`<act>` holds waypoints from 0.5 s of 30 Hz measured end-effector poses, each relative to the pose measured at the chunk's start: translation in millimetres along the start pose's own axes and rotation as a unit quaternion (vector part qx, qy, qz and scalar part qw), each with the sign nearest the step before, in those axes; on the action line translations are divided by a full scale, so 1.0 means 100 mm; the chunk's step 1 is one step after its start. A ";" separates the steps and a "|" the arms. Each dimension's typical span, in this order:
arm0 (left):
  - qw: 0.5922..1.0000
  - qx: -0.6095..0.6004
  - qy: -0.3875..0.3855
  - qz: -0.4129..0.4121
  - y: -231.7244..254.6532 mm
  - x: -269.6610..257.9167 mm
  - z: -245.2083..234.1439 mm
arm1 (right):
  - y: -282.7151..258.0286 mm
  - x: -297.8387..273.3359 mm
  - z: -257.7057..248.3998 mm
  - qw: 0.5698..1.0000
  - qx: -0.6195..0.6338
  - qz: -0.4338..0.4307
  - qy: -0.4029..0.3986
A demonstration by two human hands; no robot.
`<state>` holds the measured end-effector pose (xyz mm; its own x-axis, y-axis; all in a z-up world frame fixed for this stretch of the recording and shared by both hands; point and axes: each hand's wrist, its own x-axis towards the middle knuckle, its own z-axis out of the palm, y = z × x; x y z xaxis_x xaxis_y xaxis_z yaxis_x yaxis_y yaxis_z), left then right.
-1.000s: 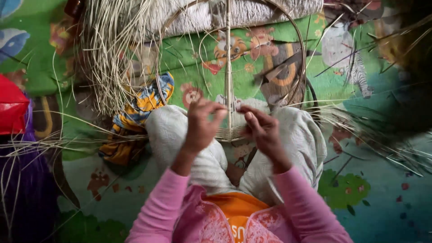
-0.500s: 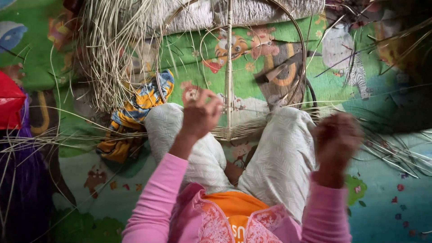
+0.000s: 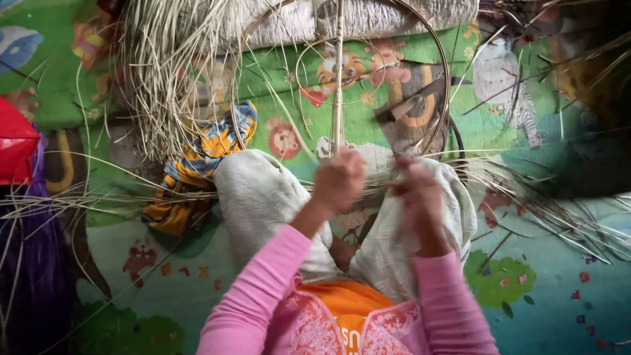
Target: The person is weaving thin bamboo strips around a circular frame while sitting on the floor.
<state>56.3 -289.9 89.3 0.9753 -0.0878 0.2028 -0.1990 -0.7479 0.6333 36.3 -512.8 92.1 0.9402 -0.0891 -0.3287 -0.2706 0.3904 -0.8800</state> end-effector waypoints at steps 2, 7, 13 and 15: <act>0.998 0.012 -0.067 0.018 0.38 0.04 -0.11 | -0.05 -0.22 0.65 0.998 0.029 0.039 -0.031; 0.995 0.073 0.021 0.064 0.23 0.22 -0.28 | -0.03 -0.03 0.33 0.993 0.112 0.023 0.040; 0.987 0.146 0.058 0.037 -0.53 0.30 -0.56 | -0.85 0.02 -0.48 0.981 0.140 -0.079 0.108; 0.982 0.173 0.064 0.030 -0.87 0.31 -0.64 | -1.10 0.01 -0.77 0.976 0.131 -0.130 0.112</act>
<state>97.5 -185.5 88.2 0.9382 -0.0714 0.3386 -0.1892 -0.9251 0.3292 51.0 -626.3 161.9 0.8936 -0.4025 -0.1989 0.0607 0.5471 -0.8348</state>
